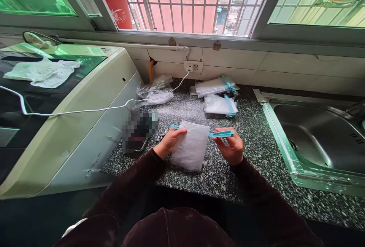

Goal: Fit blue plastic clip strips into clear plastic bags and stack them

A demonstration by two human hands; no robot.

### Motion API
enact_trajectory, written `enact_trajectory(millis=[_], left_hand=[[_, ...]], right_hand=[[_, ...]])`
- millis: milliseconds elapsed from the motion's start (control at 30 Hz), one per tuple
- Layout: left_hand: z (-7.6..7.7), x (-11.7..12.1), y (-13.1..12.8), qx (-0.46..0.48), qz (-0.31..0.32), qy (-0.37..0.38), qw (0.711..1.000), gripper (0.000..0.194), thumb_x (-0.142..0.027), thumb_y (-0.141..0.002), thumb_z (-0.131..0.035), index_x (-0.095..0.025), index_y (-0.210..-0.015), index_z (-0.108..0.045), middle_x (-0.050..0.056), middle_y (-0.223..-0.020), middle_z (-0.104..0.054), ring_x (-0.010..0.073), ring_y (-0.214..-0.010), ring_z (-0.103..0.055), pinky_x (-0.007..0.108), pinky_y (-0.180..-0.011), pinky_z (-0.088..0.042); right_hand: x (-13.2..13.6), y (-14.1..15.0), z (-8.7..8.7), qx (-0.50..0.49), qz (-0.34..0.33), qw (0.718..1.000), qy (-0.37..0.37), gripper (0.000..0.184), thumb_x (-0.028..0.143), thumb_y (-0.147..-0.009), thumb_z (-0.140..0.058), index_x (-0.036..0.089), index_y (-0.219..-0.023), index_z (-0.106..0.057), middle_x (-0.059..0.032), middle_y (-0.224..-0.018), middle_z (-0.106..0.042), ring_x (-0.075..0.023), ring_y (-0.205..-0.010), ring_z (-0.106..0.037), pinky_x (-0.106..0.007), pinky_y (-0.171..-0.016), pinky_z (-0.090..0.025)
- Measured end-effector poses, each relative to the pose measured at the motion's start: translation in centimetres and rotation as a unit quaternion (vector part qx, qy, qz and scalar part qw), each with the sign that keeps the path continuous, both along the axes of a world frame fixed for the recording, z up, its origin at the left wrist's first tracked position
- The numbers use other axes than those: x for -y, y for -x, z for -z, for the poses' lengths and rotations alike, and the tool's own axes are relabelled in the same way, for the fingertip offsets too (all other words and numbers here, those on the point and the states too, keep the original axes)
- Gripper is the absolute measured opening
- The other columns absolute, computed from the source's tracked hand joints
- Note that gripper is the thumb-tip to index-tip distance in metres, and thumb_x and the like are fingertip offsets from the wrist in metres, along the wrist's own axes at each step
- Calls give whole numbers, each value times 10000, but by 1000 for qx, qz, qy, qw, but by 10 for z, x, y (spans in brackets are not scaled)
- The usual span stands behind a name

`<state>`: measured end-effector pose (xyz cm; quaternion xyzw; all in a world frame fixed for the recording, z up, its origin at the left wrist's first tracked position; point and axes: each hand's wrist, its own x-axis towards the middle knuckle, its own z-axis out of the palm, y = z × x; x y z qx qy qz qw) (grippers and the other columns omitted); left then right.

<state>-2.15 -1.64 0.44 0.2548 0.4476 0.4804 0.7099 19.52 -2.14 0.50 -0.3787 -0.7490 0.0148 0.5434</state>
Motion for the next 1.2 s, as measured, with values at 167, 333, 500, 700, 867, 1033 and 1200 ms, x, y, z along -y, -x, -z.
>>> enact_trajectory(millis=[167, 333, 500, 700, 867, 1033, 1200], left_hand=[[0, 1, -1, -30, 13, -18, 999, 320, -344, -446, -767, -112, -607, -617, 5, -533, -572, 100, -484, -488, 233, -513, -358], [0, 3, -2, -56, 27, -35, 997, 316, -367, -466, -757, -110, -575, -607, 2, -515, -551, 92, -478, -464, 223, -502, -337], [0, 4, -3, -66, 29, -41, 997, 315, -376, -480, -752, -115, -580, -607, 3, -513, -544, 96, -487, -460, 226, -510, -339], [2, 4, -4, -71, 28, -44, 996, 316, -374, -475, -759, -120, -532, -580, -7, -495, -522, 90, -470, -435, 232, -500, -315], [3, 4, -5, -55, 25, -50, 997, 321, -371, -450, -771, -118, -554, -604, -4, -510, -548, 96, -482, -451, 236, -512, -333], [7, 4, -5, -60, 27, -64, 996, 364, -415, -436, -778, -114, -539, -601, -10, -499, -539, 81, -472, -425, 222, -497, -320], [9, 4, -6, -75, 33, -83, 993, 378, -433, -446, -773, -111, -541, -599, -2, -511, -537, 86, -490, -426, 221, -501, -307]], right_hand=[[3, 2, 1, 18, 19, 1000, 1, 113, 217, -762, -648, 237, -868, -616, -37, -821, -680, -156, -631, -591, -334, -587, -521], [1, 4, 3, -11, -32, 999, 15, 154, 190, -749, -657, 228, -877, -581, -21, -772, -647, -146, -642, -562, -307, -546, -480], [1, 5, 3, -10, -48, 999, 12, 170, 178, -749, -650, 232, -896, -583, -25, -788, -651, -157, -692, -585, -292, -523, -473], [0, 6, 0, 32, -51, 998, -2, 179, 164, -746, -649, 239, -903, -607, -31, -801, -658, -163, -701, -606, -313, -571, -508], [-1, 7, 3, 35, -71, 997, -19, 243, 125, -734, -653, 247, -943, -632, -32, -818, -657, -163, -730, -612, -321, -632, -515], [0, 8, 3, 46, -75, 996, -15, 288, 116, -731, -655, 256, -982, -639, -39, -828, -650, -171, -742, -611, -324, -633, -519], [0, 9, 2, 59, -77, 995, -28, 297, 113, -735, -651, 260, -993, -645, -37, -815, -649, -163, -722, -607, -308, -624, -513]])
